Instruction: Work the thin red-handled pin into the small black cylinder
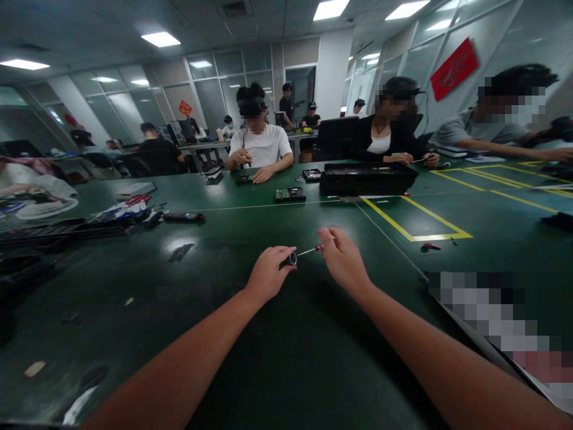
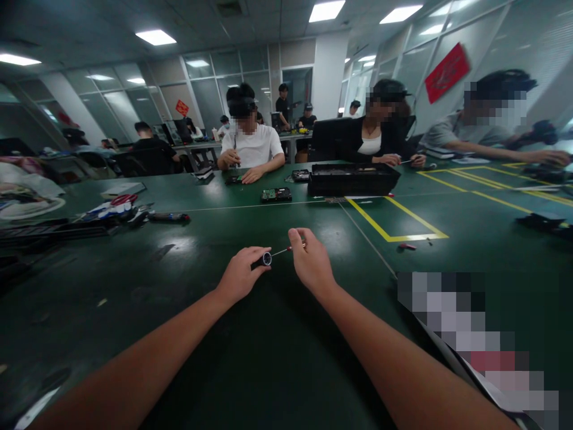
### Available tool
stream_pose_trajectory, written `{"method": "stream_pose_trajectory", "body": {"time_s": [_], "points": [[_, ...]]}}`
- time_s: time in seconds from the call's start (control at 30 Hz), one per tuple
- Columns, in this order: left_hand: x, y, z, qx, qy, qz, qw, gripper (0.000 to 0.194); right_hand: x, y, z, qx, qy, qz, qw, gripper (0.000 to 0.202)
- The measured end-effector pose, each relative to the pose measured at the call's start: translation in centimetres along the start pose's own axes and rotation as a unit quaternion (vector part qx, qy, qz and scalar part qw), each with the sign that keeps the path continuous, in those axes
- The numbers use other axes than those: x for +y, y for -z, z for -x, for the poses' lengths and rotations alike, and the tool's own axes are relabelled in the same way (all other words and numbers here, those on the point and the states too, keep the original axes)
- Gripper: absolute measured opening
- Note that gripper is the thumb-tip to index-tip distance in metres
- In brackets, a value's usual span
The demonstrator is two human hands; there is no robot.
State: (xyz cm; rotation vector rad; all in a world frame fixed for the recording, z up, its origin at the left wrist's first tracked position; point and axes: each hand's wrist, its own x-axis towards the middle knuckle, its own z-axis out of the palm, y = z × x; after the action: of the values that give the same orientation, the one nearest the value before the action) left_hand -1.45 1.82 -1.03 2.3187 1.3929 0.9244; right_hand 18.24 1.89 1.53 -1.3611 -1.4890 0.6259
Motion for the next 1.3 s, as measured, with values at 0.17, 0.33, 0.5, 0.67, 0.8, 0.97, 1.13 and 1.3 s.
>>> {"method": "stream_pose_trajectory", "body": {"time_s": [0.17, 0.33, 0.5, 0.67, 0.8, 0.97, 1.13, 1.3], "points": [[-0.3, -0.3, -0.1, 0.009, 0.005, -0.011, 1.0, 0.042, 0.3, -0.3, 0.1, 0.008, 0.013, 0.036, 0.999, 0.039], [-0.1, -0.1, -0.1, 0.037, 0.016, 0.002, 0.999, 0.04, 1.2, -0.4, 0.3, -0.024, -0.02, -0.038, 0.999, 0.036], [0.2, 0.1, 0.0, 0.011, 0.014, -0.011, 1.0, 0.04, 0.4, 0.0, 0.3, -0.011, -0.02, 0.027, 0.999, 0.045], [0.1, 0.0, 0.1, 0.004, 0.024, -0.013, 1.0, 0.04, 0.4, 0.0, 0.5, -0.032, -0.04, 0.014, 0.999, 0.037], [0.3, 0.2, 0.2, 0.001, 0.021, -0.009, 1.0, 0.039, 0.8, 0.1, 0.6, -0.046, -0.034, -0.039, 0.998, 0.03], [0.2, 0.5, 0.2, 0.015, 0.022, -0.008, 1.0, 0.038, 0.5, 0.0, 0.3, -0.041, -0.042, 0.014, 0.998, 0.038], [-0.3, 0.5, 0.0, 0.027, 0.012, 0.0, 1.0, 0.038, 0.7, -0.2, 0.4, -0.041, -0.033, -0.044, 0.998, 0.032], [-0.2, 0.5, -0.1, 0.039, 0.004, 0.005, 0.999, 0.041, 0.7, 0.2, 0.4, -0.048, -0.022, -0.049, 0.997, 0.028]]}}
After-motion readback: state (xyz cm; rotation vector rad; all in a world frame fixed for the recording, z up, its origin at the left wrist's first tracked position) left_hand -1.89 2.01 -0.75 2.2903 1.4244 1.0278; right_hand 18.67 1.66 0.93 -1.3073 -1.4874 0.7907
